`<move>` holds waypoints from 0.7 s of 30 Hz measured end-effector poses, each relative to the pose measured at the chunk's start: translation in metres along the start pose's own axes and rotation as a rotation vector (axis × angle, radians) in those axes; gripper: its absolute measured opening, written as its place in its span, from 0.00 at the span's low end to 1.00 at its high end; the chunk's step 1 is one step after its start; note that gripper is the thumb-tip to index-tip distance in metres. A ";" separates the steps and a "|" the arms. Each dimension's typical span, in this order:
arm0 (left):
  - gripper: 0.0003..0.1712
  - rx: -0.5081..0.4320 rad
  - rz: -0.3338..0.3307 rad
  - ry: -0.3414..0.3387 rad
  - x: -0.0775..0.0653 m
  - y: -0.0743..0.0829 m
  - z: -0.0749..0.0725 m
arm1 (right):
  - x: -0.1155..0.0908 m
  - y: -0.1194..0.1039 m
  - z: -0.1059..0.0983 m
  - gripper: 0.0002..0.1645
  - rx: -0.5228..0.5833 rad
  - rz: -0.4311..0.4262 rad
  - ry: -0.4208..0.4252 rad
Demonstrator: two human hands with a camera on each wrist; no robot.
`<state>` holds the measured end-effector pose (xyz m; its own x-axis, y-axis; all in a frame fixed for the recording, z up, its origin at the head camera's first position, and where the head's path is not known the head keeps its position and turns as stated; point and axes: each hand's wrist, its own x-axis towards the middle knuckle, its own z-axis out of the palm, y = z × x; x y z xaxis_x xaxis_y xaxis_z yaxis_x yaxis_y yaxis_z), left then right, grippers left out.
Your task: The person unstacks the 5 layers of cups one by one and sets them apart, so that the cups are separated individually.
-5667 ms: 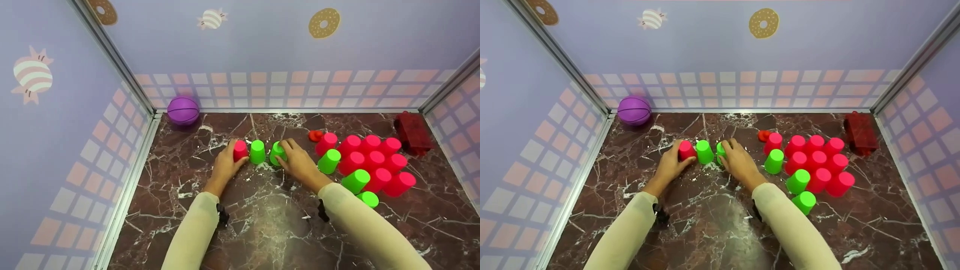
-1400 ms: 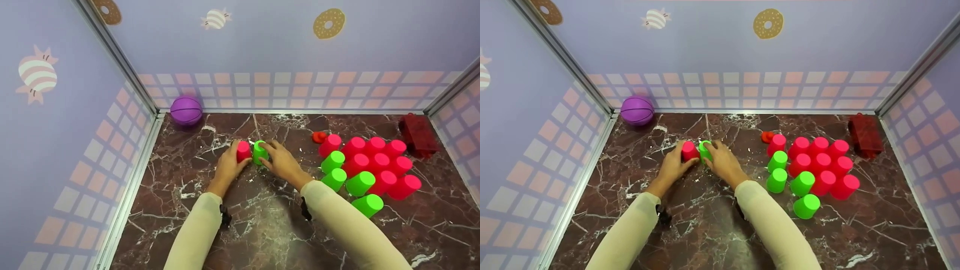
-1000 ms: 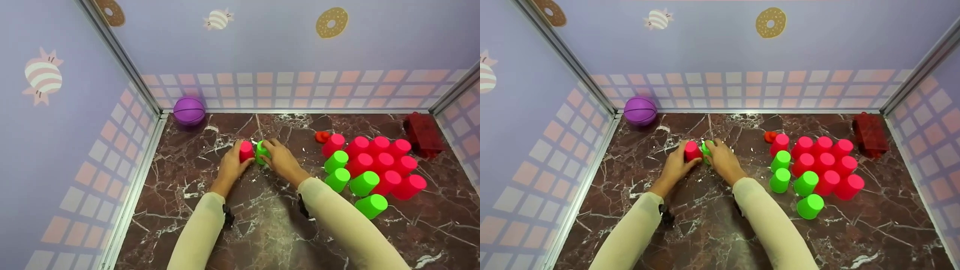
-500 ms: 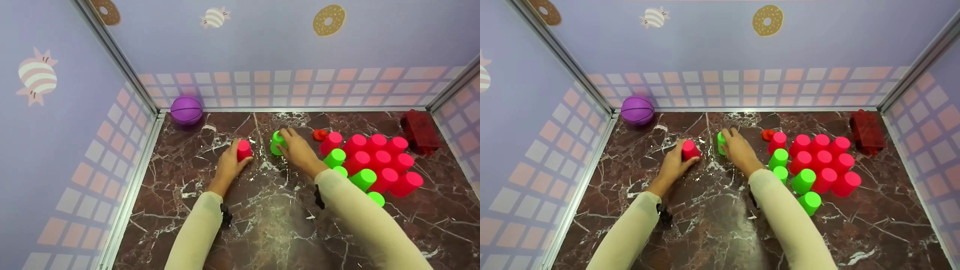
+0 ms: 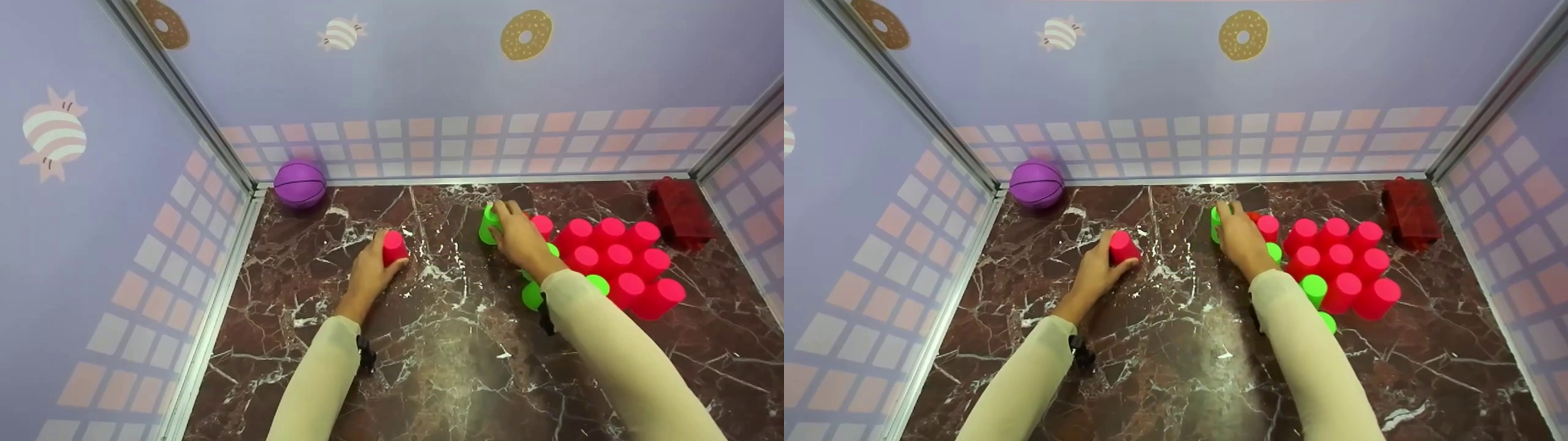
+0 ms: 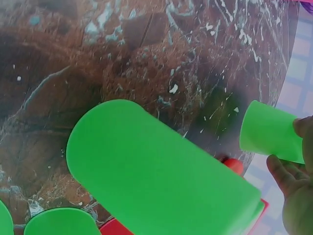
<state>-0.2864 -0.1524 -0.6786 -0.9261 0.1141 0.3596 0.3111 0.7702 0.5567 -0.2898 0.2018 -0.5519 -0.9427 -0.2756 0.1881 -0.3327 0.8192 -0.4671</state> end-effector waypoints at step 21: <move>0.50 -0.036 -0.030 -0.010 -0.003 0.012 -0.010 | 0.001 0.001 -0.006 0.20 -0.109 0.030 -0.061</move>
<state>-0.2784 -0.1496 -0.6659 -0.9370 0.0977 0.3353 0.2907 0.7503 0.5938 -0.2913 0.2050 -0.5468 -0.9531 -0.2776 0.1208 -0.3027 0.8766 -0.3741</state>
